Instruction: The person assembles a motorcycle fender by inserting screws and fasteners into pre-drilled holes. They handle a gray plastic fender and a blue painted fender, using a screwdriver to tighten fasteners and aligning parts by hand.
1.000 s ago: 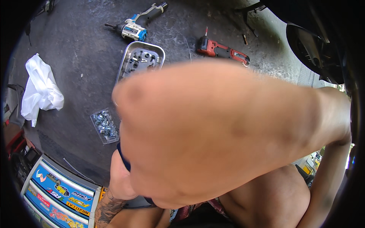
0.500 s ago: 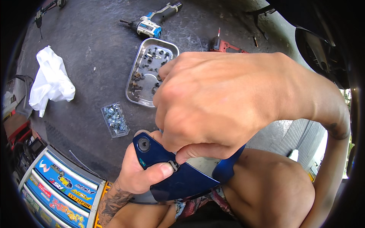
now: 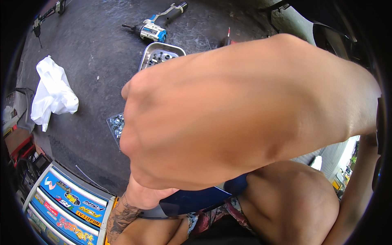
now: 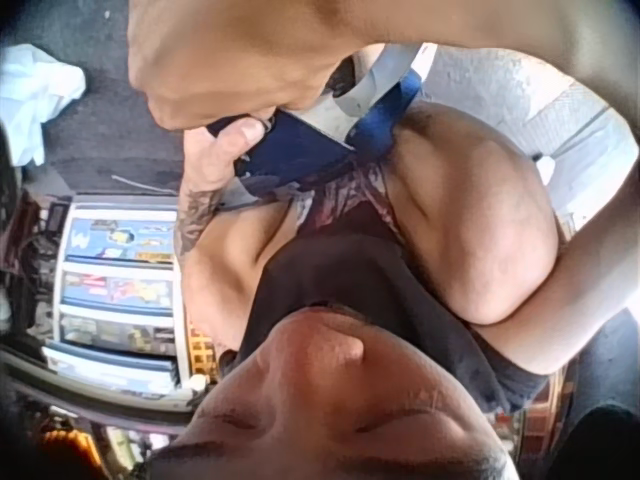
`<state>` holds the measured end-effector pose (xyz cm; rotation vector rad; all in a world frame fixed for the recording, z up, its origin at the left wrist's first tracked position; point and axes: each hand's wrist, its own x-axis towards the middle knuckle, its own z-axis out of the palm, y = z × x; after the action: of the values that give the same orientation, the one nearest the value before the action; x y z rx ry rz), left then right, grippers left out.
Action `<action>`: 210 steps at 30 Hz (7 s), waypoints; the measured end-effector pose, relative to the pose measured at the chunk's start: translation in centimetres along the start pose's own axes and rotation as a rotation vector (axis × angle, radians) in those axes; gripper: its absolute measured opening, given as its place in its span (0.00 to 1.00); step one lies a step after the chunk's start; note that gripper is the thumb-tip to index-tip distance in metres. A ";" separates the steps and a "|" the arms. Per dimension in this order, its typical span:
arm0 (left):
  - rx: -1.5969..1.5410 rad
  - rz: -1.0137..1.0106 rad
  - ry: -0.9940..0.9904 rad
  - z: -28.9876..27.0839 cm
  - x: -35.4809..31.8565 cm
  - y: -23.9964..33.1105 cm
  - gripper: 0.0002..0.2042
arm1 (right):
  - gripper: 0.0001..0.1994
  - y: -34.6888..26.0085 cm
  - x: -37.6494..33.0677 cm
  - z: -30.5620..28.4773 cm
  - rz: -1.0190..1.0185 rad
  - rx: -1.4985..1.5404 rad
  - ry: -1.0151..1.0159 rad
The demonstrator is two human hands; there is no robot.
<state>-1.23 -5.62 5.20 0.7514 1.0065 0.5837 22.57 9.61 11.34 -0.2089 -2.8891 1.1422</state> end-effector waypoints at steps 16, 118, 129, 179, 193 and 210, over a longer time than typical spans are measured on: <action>-0.063 -0.074 -0.204 -0.5 1.5 0.7 0.20 | 0.09 -1.4 -2.4 1.1 0.081 -0.027 0.059; 0.569 1.071 0.532 1.4 0.6 5.9 0.21 | 0.17 -7.0 0.3 1.5 0.231 -0.107 0.601; 0.648 1.100 0.529 1.0 0.5 5.6 0.21 | 0.13 -7.4 1.0 1.5 0.262 -0.275 0.593; 0.616 0.925 0.454 -1.6 -2.6 6.3 0.24 | 0.10 -7.5 3.9 1.3 0.282 0.230 0.634; 0.714 1.057 0.548 -1.5 -2.2 6.2 0.25 | 0.18 -7.9 3.8 0.3 0.294 0.015 0.536; 0.723 1.126 0.498 -2.3 -0.8 5.3 0.24 | 0.09 -9.1 4.2 0.0 0.370 -0.152 0.561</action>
<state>-4.16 -2.35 8.99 1.9211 1.2069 1.4537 17.41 3.59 17.47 -0.9339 -2.4772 0.7291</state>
